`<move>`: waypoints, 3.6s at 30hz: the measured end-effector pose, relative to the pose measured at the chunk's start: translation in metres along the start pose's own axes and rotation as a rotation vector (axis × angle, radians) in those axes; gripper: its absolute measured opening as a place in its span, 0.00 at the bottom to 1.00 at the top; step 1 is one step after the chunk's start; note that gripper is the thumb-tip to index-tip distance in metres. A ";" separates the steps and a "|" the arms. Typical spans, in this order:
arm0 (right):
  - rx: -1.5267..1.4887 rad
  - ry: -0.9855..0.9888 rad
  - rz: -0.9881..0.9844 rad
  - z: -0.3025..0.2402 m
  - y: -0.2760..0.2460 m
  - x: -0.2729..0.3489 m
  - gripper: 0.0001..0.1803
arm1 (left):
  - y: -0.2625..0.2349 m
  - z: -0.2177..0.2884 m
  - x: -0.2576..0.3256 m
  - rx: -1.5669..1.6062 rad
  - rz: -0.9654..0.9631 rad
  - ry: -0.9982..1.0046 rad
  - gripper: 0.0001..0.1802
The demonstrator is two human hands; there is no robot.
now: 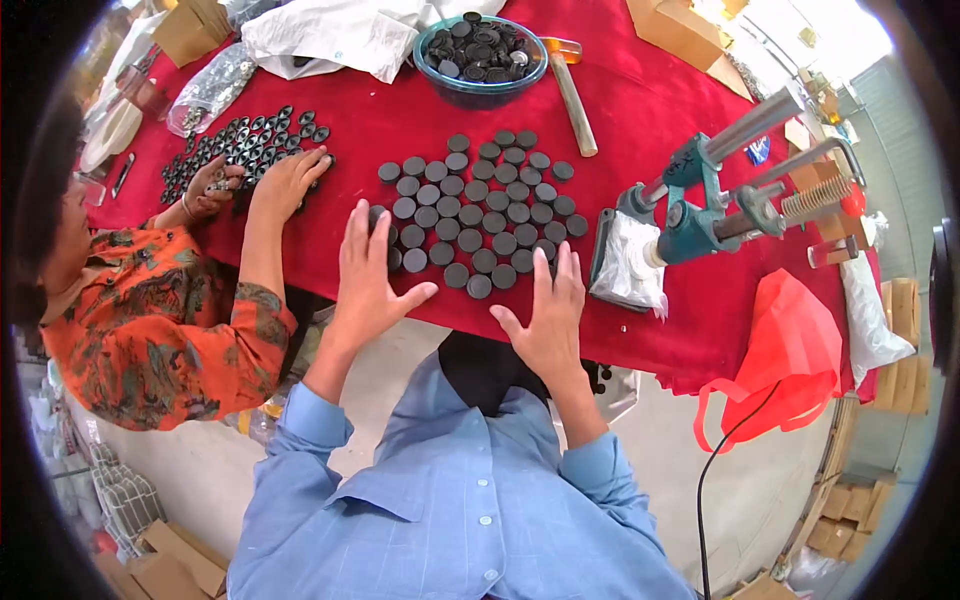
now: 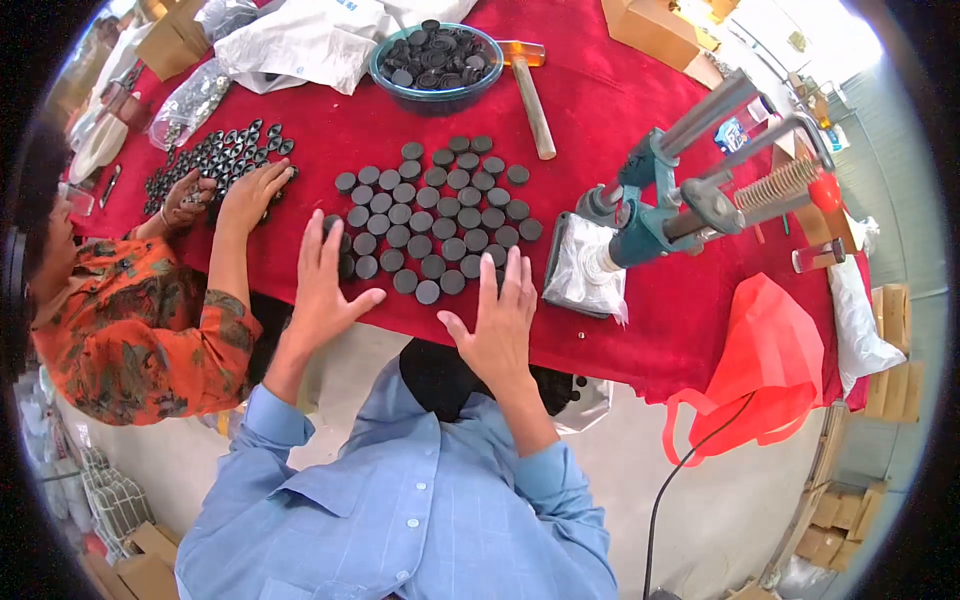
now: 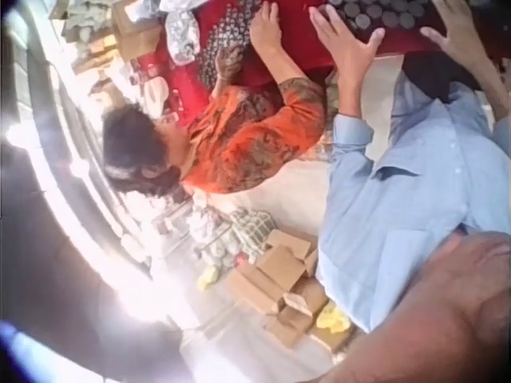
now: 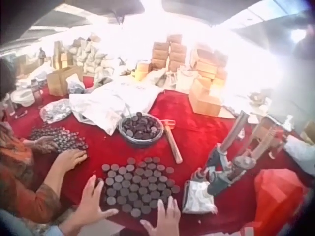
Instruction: The person assembles small black components using a manual press.
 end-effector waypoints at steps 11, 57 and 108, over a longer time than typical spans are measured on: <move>0.218 -0.076 -0.018 -0.001 0.042 -0.050 0.49 | 0.038 -0.007 -0.023 -0.172 -0.113 -0.058 0.72; 0.316 -0.690 0.029 0.056 0.033 -0.123 0.23 | 0.123 0.114 -0.129 0.188 -0.232 0.360 0.42; -0.058 -0.330 0.132 0.128 0.053 -0.232 0.28 | 0.061 0.112 -0.180 0.139 0.222 0.797 0.19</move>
Point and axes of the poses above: each hand's wrist, its own x-axis away from the middle knuckle, its own y-axis out of the palm, z = x × y, the point moved 4 cm from there along -x, towards the middle knuckle, and after that the axes turned 2 degrees about -z, right-handed, at the moved point
